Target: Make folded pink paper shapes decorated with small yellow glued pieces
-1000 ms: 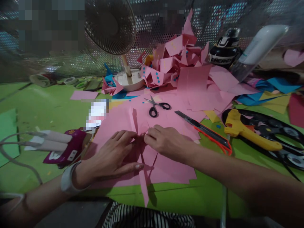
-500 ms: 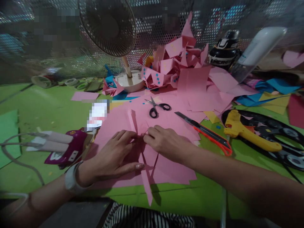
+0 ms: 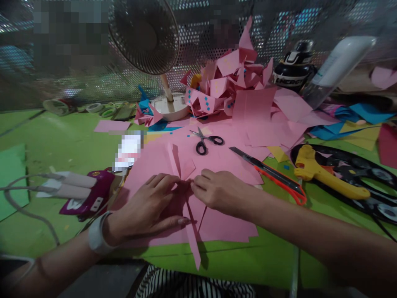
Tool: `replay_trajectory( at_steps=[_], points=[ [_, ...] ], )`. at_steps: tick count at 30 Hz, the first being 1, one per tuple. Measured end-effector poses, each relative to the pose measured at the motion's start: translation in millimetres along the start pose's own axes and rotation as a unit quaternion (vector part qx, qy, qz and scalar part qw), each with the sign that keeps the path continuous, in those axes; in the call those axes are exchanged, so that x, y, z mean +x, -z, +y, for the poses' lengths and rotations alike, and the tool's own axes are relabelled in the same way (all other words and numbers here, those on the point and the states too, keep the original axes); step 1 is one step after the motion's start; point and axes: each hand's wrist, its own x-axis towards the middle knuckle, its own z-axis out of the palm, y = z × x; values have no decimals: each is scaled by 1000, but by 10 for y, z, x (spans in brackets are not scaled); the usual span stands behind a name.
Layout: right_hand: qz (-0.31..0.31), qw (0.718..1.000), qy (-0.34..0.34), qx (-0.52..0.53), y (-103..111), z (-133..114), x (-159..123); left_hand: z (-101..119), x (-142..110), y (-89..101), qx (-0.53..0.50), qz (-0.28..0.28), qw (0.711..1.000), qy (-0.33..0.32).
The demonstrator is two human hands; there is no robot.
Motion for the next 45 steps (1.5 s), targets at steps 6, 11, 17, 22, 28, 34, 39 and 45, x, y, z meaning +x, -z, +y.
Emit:
replay_trajectory(
  at_steps=[6,11,17,22,28,34,39,45],
  points=[
    [-15,1000,8,-24,-4,-52,-17,13,14,-3,-17,3,1000,12],
    [-17,1000,2,-3,-14,-68,-25,40,27,2,-15,7,1000,20],
    [58,974,-153,156,67,-34,41,57,36,2,14,-3,999,29],
    [-42,822,-360,440,65,98,120,41,18,2,34,5,999,13],
    [-196,673,-385,600,-34,205,211,34,11,-21,46,18,999,-7],
    [-222,681,-372,591,5,258,246,23,2,-34,37,28,999,-5],
    [-231,678,-380,585,-5,300,187,17,-16,-37,49,34,998,-13],
    [-221,661,-411,588,-34,291,164,42,-42,-27,48,49,998,-17]
  ],
)
